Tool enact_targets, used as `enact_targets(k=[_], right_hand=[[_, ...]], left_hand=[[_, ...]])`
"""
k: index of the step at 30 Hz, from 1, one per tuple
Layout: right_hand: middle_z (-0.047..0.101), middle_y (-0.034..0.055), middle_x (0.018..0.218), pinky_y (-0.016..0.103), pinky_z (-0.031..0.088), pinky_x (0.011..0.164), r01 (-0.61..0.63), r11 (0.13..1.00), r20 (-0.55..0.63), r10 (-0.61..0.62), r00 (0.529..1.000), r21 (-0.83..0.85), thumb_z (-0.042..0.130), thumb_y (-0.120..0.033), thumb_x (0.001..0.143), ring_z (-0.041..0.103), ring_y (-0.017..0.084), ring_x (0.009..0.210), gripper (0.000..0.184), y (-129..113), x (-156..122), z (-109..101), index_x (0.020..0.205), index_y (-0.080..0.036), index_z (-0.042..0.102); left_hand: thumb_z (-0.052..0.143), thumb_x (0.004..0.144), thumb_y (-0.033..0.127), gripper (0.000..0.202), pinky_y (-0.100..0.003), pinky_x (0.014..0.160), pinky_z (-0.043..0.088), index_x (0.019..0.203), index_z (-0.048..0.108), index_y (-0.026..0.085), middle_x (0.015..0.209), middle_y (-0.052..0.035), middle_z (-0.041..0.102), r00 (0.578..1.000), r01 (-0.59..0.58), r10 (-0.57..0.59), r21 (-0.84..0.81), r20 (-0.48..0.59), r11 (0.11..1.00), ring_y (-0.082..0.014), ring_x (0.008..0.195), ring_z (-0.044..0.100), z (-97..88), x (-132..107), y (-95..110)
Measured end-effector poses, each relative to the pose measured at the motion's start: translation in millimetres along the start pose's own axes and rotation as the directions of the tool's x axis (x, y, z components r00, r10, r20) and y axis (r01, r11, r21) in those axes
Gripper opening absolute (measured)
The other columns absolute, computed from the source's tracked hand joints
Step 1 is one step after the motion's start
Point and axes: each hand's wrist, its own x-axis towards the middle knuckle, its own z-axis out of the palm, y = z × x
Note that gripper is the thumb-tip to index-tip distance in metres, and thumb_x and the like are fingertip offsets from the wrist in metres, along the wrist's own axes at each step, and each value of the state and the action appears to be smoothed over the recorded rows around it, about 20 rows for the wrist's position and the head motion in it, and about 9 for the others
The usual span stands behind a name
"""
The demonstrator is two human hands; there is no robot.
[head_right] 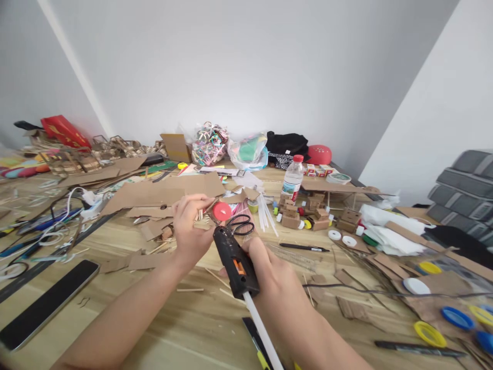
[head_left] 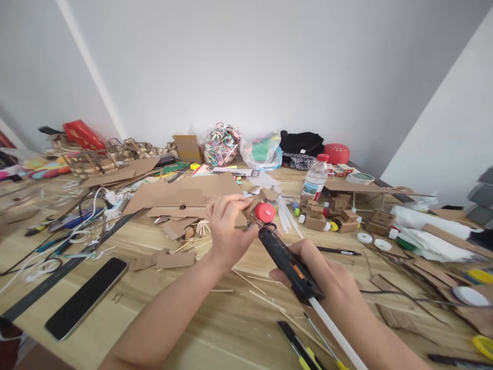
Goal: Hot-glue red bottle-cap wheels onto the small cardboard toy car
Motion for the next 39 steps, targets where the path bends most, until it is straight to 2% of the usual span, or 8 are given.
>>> enact_targets(k=[4,6,9,12,16,20,28,39], right_hand=[[0.047,-0.0070,0.050,0.024,0.030,0.038,-0.086,0.996,0.032,0.085,0.996,0.010,0.041,-0.072,0.098,0.036,0.013,0.037,0.048,4.6,1.8,-1.0,0.081,-0.028,0.054],[0.047,-0.0072,0.048,0.024,0.030,0.038,-0.150,0.988,0.022,0.149,0.989,0.035,0.048,-0.072,0.093,0.035,0.012,0.037,0.047,8.2,4.7,-3.6,0.078,-0.028,0.053],[0.049,-0.0060,0.046,0.026,0.032,0.040,-0.265,0.959,-0.027,0.269,0.963,0.098,0.054,-0.075,0.086,0.040,0.014,0.038,0.049,18.2,14.2,-13.7,0.072,-0.028,0.052],[0.047,-0.0037,0.040,0.030,0.033,0.038,-0.413,0.894,-0.068,0.430,0.900,0.175,0.048,-0.087,0.080,0.041,0.016,0.035,0.061,30.9,30.7,-32.5,0.064,-0.028,0.053],[0.059,0.0013,0.054,0.036,0.042,0.046,-0.468,0.731,-0.120,0.592,0.797,0.497,0.068,-0.087,0.065,0.044,0.015,0.040,0.061,39.1,52.7,-57.4,0.064,-0.028,0.054],[0.058,-0.0022,0.059,0.036,0.043,0.047,-0.403,0.572,-0.107,0.659,0.744,0.715,0.086,-0.073,0.055,0.039,0.011,0.041,0.057,38.9,58.4,-60.8,0.066,-0.028,0.053],[0.054,-0.0061,0.051,0.030,0.040,0.047,-0.497,0.588,0.081,0.591,0.803,0.638,0.083,-0.075,0.059,0.045,0.012,0.042,0.060,23.3,43.1,-29.9,0.076,-0.025,0.053],[0.048,-0.0089,0.053,0.031,0.047,0.050,-0.405,0.730,0.068,0.444,0.893,0.551,0.076,-0.048,0.074,0.042,0.013,0.046,0.029,-4.7,30.1,-16.5,0.080,-0.026,0.057]], left_hand=[[0.076,0.076,0.037,0.020,-0.039,0.085,0.046,0.090,0.069,0.024,0.092,-0.0040,0.076,0.977,0.211,-0.210,-0.119,0.024,0.970,-0.0246,0.090,0.069,0.8,2.4,-0.1],[0.081,0.068,0.038,0.024,-0.038,0.083,0.047,0.084,0.070,0.024,0.087,-0.0026,0.076,0.919,0.392,-0.387,-0.259,0.071,0.883,-0.0235,0.085,0.068,1.8,6.0,0.4],[0.087,0.058,0.035,0.029,-0.034,0.076,0.048,0.078,0.070,0.022,0.075,0.0010,0.072,0.693,0.698,-0.660,-0.499,0.290,0.514,-0.0191,0.074,0.065,4.6,13.2,0.8],[0.091,0.054,0.029,0.030,-0.027,0.068,0.048,0.072,0.069,0.020,0.071,0.0018,0.073,0.432,0.812,-0.717,-0.582,0.547,0.044,-0.0152,0.068,0.065,7.6,18.1,0.1],[0.089,0.057,0.019,0.022,-0.023,0.060,0.044,0.069,0.071,0.019,0.073,0.0010,0.077,0.244,0.833,-0.640,-0.496,0.729,-0.247,-0.0121,0.064,0.065,9.5,15.4,-1.4],[0.085,0.066,0.018,0.016,-0.027,0.069,0.052,0.078,0.075,0.019,0.079,-0.0018,0.080,0.171,0.826,-0.536,-0.417,0.827,-0.380,-0.0181,0.075,0.072,10.8,8.1,-1.3],[0.077,0.080,0.022,0.007,-0.024,0.056,0.051,0.084,0.073,0.019,0.074,-0.0012,0.077,-0.027,0.756,-0.457,-0.281,0.889,-0.591,-0.0141,0.060,0.068,11.3,8.0,15.1],[0.086,0.073,0.032,0.022,-0.027,0.063,0.053,0.088,0.074,0.021,0.082,-0.0017,0.078,0.026,0.767,-0.365,-0.252,0.931,-0.590,-0.0157,0.066,0.069,7.9,0.3,29.1]])
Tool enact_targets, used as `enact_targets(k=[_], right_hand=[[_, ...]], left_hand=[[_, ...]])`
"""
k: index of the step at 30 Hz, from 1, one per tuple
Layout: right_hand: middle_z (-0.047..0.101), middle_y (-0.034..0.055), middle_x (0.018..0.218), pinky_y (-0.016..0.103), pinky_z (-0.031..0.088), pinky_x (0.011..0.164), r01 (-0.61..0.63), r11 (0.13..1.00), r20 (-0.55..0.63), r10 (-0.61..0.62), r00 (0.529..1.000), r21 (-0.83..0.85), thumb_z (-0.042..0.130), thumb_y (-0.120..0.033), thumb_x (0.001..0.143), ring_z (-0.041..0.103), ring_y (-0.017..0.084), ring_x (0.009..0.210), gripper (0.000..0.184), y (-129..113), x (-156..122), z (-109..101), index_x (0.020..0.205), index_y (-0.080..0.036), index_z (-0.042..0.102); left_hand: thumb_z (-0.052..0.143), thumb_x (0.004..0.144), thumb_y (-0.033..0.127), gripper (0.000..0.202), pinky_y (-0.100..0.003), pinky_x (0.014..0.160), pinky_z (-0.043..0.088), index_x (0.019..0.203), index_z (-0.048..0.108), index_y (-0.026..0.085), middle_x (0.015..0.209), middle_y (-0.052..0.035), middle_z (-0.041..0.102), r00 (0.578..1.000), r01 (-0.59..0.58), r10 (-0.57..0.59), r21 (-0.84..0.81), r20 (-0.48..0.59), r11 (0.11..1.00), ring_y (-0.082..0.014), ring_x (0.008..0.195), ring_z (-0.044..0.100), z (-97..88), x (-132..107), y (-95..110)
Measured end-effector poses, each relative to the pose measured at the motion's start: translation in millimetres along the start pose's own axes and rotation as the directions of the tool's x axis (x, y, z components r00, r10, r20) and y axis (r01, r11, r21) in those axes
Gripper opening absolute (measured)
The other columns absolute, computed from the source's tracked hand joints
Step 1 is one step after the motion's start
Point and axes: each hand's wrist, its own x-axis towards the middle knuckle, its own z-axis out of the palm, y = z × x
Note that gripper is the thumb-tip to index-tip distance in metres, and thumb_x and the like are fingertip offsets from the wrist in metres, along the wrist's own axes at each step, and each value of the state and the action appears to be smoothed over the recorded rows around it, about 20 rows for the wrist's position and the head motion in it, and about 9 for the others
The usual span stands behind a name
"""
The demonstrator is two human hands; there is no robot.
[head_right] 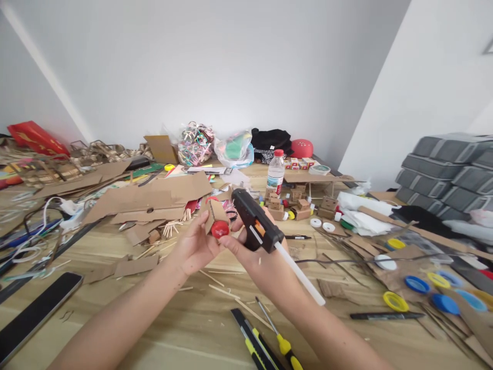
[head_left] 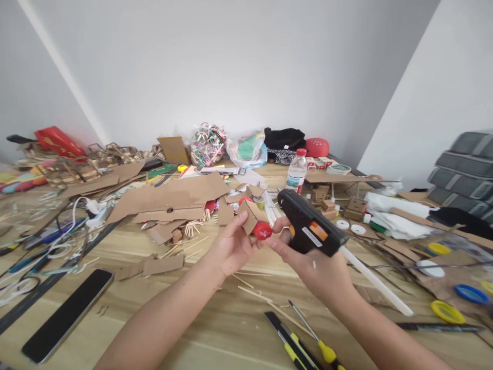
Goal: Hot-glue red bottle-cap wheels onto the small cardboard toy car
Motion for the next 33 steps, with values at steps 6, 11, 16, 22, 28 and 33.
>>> enact_targets(k=[6,11,16,22,28,33], right_hand=[[0.060,-0.0035,0.064,0.033,0.051,0.055,0.026,1.000,-0.020,-0.026,0.999,-0.017,0.075,-0.052,0.078,0.048,0.014,0.050,0.032,1.3,-1.2,-1.9,0.081,-0.026,0.056],[0.054,-0.0055,0.057,0.032,0.049,0.054,0.037,0.999,0.000,-0.037,0.999,-0.010,0.071,-0.053,0.082,0.048,0.014,0.047,0.032,2.8,0.7,-4.7,0.079,-0.025,0.056],[0.049,-0.0067,0.052,0.032,0.047,0.051,0.015,0.999,0.006,-0.015,1.000,-0.036,0.072,-0.055,0.081,0.050,0.016,0.048,0.033,2.7,2.9,-5.7,0.078,-0.026,0.056],[0.053,-0.0045,0.056,0.034,0.050,0.056,0.000,0.999,0.016,0.001,1.000,-0.048,0.070,-0.049,0.079,0.058,0.019,0.058,0.027,9.2,2.9,-3.1,0.077,-0.026,0.057],[0.054,-0.0057,0.058,0.036,0.055,0.059,-0.055,0.998,0.001,0.055,0.998,-0.009,0.073,-0.048,0.075,0.052,0.016,0.050,0.028,15.8,1.8,-0.5,0.076,-0.025,0.057],[0.059,-0.0029,0.066,0.035,0.054,0.058,-0.049,0.998,-0.017,0.049,0.999,0.030,0.075,-0.051,0.073,0.053,0.015,0.053,0.031,16.9,0.5,2.6,0.078,-0.025,0.057]], left_hand=[[0.085,0.074,0.033,0.023,-0.027,0.061,0.051,0.088,0.072,0.021,0.078,-0.0009,0.076,1.000,-0.018,0.017,0.032,0.018,0.999,-0.0153,0.064,0.067,-4.5,2.0,-1.9],[0.090,0.060,0.033,0.032,-0.030,0.068,0.053,0.085,0.074,0.020,0.077,-0.0016,0.077,0.995,-0.012,0.009,0.026,0.100,1.000,-0.0195,0.071,0.070,-9.9,4.1,-0.9],[0.086,0.064,0.034,0.026,-0.031,0.072,0.054,0.082,0.073,0.020,0.075,-0.0025,0.077,0.991,-0.021,0.011,0.071,0.136,0.997,-0.0190,0.074,0.070,-11.1,4.4,-0.5],[0.086,0.061,0.040,0.037,-0.037,0.076,0.055,0.090,0.076,0.019,0.085,-0.0089,0.080,0.957,0.020,-0.077,0.203,0.279,0.979,-0.0274,0.083,0.074,-14.0,4.4,-5.4],[0.088,0.060,0.046,0.047,-0.033,0.068,0.054,0.095,0.078,0.018,0.090,-0.0106,0.079,0.942,0.014,-0.104,0.272,0.320,0.962,-0.0268,0.080,0.073,-16.9,3.4,-7.7],[0.090,0.057,0.046,0.045,-0.034,0.075,0.055,0.090,0.079,0.017,0.088,-0.0101,0.079,0.952,-0.013,-0.065,0.250,0.300,0.968,-0.0261,0.082,0.073,-12.4,0.9,-7.0]])
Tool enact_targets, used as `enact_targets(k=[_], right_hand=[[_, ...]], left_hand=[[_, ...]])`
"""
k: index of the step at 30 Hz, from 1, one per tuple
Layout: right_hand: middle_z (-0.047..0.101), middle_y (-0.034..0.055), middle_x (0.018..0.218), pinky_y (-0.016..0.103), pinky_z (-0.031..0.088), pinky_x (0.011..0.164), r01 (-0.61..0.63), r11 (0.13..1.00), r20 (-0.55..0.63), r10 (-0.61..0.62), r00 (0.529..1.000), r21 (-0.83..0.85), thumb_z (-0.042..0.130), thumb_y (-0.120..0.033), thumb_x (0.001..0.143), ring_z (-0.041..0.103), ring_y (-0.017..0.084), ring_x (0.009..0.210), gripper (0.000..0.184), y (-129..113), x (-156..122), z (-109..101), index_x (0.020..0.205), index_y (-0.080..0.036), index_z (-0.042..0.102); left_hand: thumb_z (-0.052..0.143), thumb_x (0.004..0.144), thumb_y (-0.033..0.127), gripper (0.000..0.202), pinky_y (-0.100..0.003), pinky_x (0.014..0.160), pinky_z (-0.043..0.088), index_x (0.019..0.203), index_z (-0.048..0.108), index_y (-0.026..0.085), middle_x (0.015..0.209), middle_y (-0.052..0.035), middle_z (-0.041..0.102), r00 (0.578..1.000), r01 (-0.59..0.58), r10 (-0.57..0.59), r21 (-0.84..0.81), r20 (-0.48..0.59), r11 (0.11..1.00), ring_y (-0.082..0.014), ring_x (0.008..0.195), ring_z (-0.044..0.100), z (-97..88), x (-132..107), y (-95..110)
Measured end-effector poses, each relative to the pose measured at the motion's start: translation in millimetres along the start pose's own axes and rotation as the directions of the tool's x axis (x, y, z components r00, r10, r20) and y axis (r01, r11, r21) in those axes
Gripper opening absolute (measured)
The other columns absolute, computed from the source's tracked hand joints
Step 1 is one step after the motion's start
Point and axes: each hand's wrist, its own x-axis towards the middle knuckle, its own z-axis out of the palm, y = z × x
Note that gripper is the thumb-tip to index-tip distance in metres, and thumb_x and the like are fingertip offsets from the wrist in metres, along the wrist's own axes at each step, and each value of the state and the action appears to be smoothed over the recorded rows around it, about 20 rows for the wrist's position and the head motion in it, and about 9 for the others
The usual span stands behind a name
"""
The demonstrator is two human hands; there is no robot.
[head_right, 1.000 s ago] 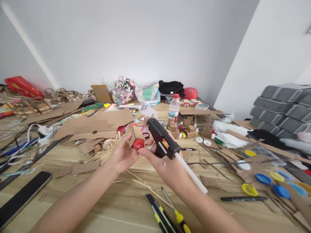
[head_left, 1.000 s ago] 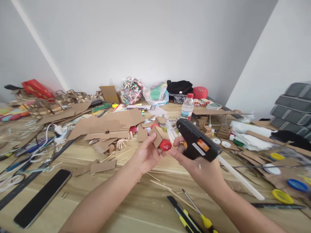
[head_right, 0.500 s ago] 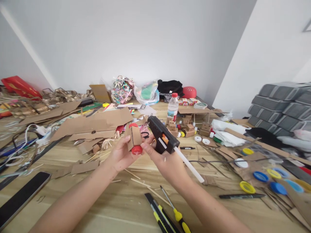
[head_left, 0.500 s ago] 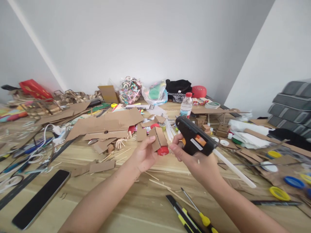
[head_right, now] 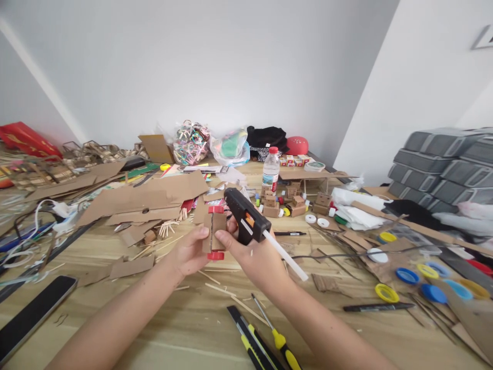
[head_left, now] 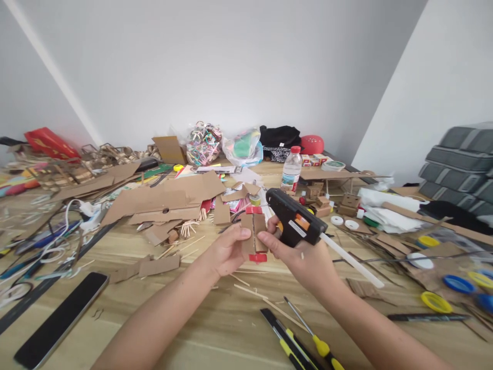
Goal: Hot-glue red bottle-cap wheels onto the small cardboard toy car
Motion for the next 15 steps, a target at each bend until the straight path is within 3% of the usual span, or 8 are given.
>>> enact_targets(k=[5,11,15], right_hand=[[0.054,-0.0053,0.061,0.036,0.056,0.060,0.001,1.000,0.000,-0.001,1.000,-0.016,0.072,-0.048,0.076,0.050,0.014,0.050,0.028,-0.5,-0.9,0.5,0.077,-0.025,0.056],[0.055,-0.0042,0.064,0.036,0.060,0.066,0.028,1.000,-0.037,-0.028,0.999,-0.003,0.071,-0.045,0.075,0.059,0.017,0.059,0.027,-3.5,-2.6,3.0,0.079,-0.026,0.053],[0.059,-0.0021,0.069,0.036,0.061,0.067,0.027,0.999,-0.045,-0.025,0.999,0.042,0.073,-0.050,0.074,0.064,0.019,0.066,0.034,-6.1,-3.0,6.5,0.079,-0.026,0.050]], left_hand=[[0.086,0.060,0.047,0.046,-0.038,0.076,0.055,0.092,0.078,0.016,0.089,-0.0126,0.079,0.998,0.025,-0.026,0.020,0.058,0.999,-0.0325,0.089,0.074,5.5,-1.1,1.3],[0.086,0.061,0.044,0.043,-0.035,0.084,0.054,0.091,0.078,0.014,0.093,-0.0117,0.078,1.000,-0.022,0.022,0.009,0.009,1.000,-0.0266,0.090,0.072,1.3,0.2,-2.4],[0.085,0.062,0.043,0.045,-0.034,0.082,0.054,0.096,0.077,0.014,0.093,-0.0116,0.078,0.999,-0.019,0.019,0.010,0.033,1.000,-0.0281,0.094,0.072,-3.5,2.0,-5.4]])
